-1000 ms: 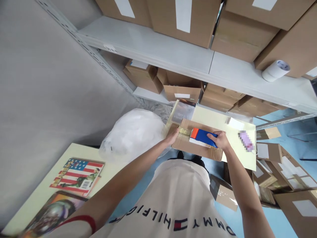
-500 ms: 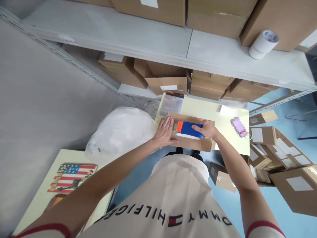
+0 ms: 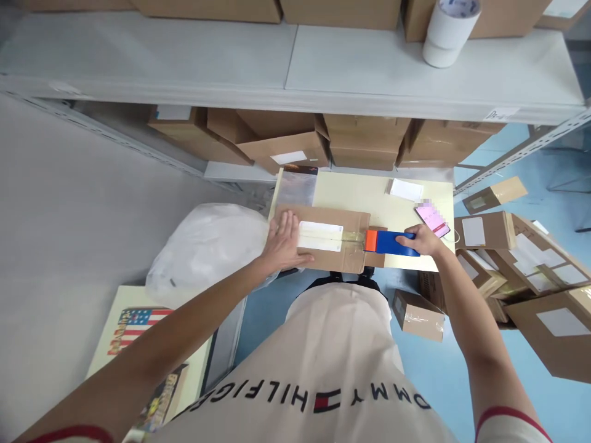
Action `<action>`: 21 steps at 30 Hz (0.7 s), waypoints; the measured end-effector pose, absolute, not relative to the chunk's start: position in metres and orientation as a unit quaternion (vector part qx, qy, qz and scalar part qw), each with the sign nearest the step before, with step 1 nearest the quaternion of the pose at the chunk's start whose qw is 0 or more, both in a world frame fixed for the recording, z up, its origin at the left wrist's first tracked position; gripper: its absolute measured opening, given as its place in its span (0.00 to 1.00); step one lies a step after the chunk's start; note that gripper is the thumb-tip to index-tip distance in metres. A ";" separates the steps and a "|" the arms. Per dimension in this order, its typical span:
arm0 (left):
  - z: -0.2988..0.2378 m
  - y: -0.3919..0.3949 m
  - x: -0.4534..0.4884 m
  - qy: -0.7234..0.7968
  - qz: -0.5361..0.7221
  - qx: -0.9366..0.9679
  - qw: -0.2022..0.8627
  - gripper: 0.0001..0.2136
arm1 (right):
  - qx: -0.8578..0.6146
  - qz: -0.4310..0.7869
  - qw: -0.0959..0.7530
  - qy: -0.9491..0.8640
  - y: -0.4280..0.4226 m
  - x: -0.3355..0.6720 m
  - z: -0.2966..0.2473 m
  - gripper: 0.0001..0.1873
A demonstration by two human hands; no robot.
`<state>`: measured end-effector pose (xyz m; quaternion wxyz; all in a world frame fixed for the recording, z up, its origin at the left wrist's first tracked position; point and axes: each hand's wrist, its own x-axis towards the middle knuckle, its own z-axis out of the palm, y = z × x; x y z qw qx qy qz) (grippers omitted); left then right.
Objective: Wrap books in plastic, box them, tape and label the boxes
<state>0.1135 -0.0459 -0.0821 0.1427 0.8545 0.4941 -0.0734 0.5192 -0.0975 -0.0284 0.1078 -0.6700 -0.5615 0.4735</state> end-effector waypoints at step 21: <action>-0.079 -0.090 0.252 0.339 -0.047 0.919 0.196 0.48 | -0.670 0.185 -0.181 -0.696 -0.077 0.484 0.020 0.26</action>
